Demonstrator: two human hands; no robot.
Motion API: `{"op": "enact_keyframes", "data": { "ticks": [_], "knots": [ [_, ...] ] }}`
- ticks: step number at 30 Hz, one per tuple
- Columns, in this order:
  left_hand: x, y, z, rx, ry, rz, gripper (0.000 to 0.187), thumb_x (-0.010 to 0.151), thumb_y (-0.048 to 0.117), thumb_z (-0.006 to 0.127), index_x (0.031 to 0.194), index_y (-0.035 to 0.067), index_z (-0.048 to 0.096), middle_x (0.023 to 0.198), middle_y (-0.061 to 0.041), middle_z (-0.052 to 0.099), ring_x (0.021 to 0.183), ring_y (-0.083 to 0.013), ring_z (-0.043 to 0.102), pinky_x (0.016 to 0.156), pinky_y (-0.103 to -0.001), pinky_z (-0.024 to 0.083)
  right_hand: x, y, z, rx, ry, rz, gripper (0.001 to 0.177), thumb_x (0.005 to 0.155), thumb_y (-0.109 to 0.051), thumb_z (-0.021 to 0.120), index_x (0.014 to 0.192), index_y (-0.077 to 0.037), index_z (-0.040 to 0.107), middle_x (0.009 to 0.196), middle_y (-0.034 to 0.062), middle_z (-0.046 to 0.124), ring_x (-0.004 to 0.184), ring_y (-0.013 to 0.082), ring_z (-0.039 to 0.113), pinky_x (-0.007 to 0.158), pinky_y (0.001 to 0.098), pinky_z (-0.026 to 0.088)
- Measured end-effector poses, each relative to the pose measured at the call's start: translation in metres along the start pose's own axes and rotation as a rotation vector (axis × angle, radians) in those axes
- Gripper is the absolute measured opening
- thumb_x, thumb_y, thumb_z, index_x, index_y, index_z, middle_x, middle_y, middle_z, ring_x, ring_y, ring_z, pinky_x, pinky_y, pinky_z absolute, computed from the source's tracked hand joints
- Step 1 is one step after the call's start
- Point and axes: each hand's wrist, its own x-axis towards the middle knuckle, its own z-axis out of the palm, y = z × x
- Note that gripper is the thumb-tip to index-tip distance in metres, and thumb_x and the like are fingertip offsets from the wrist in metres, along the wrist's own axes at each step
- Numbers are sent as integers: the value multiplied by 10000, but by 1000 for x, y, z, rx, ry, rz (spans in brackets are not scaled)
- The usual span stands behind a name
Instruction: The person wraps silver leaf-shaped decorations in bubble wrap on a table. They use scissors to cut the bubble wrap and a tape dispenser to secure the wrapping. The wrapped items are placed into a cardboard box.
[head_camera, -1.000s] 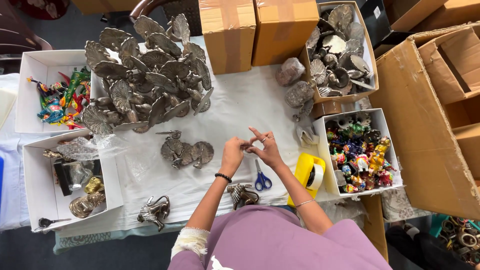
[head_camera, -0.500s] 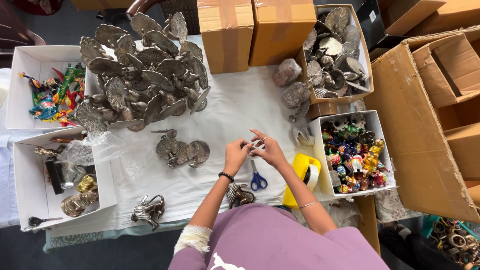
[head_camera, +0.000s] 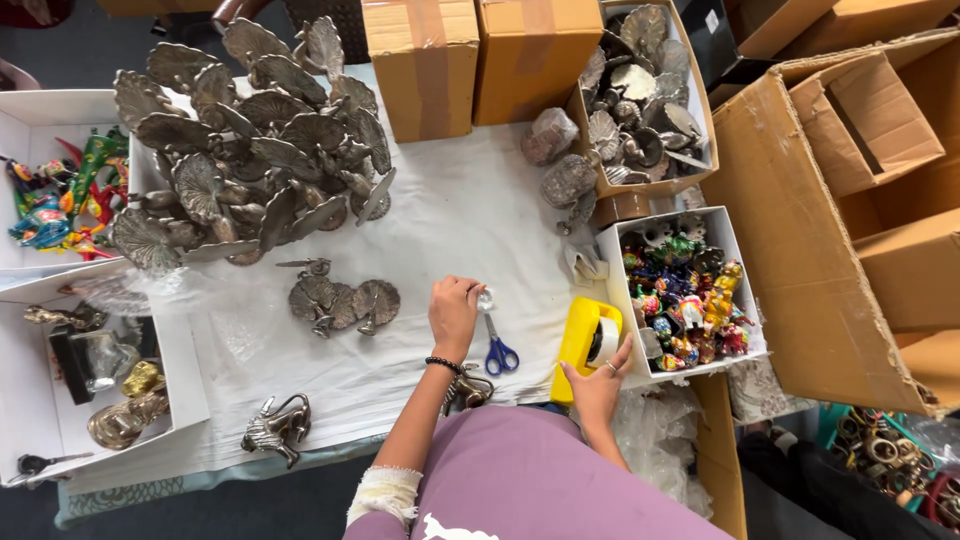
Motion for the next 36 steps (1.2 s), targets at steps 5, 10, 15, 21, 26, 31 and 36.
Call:
{"op": "enact_keyframes", "data": {
  "ticks": [5,10,15,21,26,31,36],
  "knots": [
    [-11,-6,12,173,-50,75,173,910,240,719,827,99,775,861,-69,702,888,-304,612,749,-438,490,8,0,-9,67,-124,73,1358,691,-336,882,1641,-314,-88,1324,319,607,1069,510,644,956,537,518],
    [-12,-12,12,262,-93,84,173,942,241,671,880,100,749,873,-68,704,895,-292,630,748,-445,485,42,2,-22,-68,-186,39,1348,716,-355,878,1651,-330,-93,1283,300,658,1059,490,681,961,521,534],
    [-9,-6,5,187,-63,111,143,938,189,660,1058,112,681,978,-65,690,944,-292,633,778,-449,478,105,4,-25,-27,-254,-397,1069,645,-515,881,1506,-202,330,1360,255,613,1154,421,658,983,473,516],
    [-9,-4,2,39,-108,108,91,955,132,662,1018,67,671,982,-112,666,948,-335,622,824,-434,504,195,-53,46,-37,-385,-498,597,965,-622,600,965,-71,830,1211,249,710,1130,412,686,988,428,521],
    [-11,-4,-6,-87,-126,24,105,934,146,681,957,52,720,909,-137,700,855,-355,653,754,-443,515,229,-80,105,-212,-496,-350,707,965,-695,563,979,-28,797,1046,227,764,1036,375,716,928,427,532],
    [-4,-19,-12,-204,-70,-79,139,928,160,686,965,41,749,920,-157,743,800,-340,694,708,-412,541,212,-101,88,242,-501,-484,696,836,-703,588,1022,-61,780,1041,153,790,1007,315,757,882,410,563],
    [0,-78,17,-405,-62,-288,264,973,244,636,1099,52,765,928,-123,780,788,-195,724,735,-339,553,276,-32,143,-401,-472,-424,618,914,-611,651,1037,-24,800,1083,227,756,1051,380,702,942,432,538]
  ]
}}
